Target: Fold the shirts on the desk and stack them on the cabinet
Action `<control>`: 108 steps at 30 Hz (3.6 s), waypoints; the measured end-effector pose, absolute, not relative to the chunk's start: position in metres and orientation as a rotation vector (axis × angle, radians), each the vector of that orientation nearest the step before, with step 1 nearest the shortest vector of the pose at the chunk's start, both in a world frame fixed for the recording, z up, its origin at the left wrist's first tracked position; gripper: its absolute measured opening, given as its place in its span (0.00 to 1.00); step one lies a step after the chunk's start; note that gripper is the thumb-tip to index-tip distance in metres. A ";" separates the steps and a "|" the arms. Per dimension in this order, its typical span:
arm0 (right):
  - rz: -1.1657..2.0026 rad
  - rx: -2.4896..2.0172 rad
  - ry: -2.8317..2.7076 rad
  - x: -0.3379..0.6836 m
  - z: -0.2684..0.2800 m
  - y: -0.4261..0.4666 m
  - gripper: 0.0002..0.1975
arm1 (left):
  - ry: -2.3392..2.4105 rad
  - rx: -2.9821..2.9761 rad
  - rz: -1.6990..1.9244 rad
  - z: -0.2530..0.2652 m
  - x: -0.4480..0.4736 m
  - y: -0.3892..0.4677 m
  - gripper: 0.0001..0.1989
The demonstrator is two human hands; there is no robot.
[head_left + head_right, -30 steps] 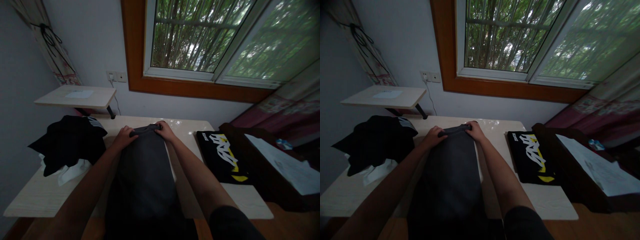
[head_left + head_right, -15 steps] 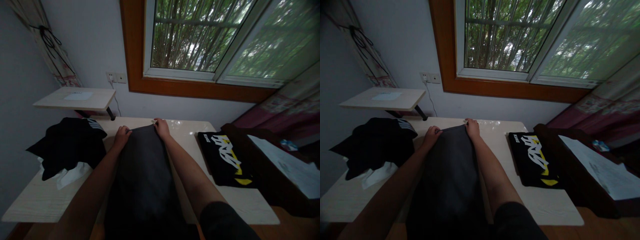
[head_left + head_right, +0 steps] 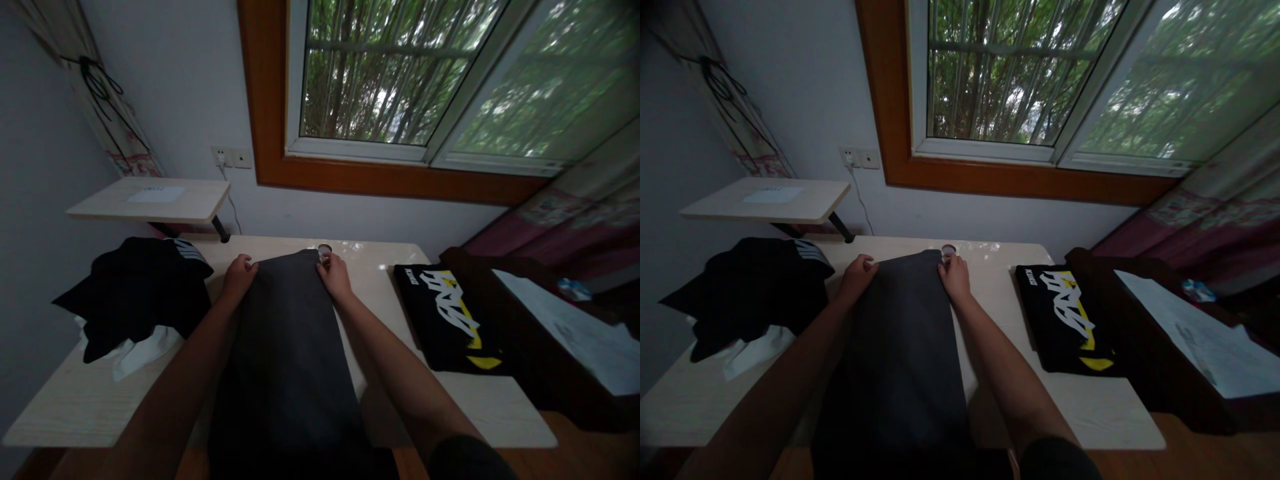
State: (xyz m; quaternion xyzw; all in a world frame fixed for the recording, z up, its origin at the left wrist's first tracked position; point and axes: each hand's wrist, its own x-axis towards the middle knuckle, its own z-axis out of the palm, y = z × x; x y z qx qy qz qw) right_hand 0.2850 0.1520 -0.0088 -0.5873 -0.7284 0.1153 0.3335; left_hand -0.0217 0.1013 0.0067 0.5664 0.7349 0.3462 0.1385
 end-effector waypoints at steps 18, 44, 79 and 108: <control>0.857 -1.439 -2.051 0.295 0.017 0.113 0.19 | 1.800 1.498 0.640 0.010 -0.048 0.075 0.39; 0.783 -1.108 -1.628 0.322 0.022 0.205 0.18 | 1.372 1.169 1.338 0.020 0.010 0.168 0.43; 1.285 -1.308 -1.520 0.349 -0.020 0.041 0.22 | 1.625 1.722 0.771 0.012 -0.011 0.040 0.21; 1.258 -1.289 -1.472 0.361 0.003 0.083 0.19 | 1.513 1.626 0.903 0.010 0.006 0.084 0.20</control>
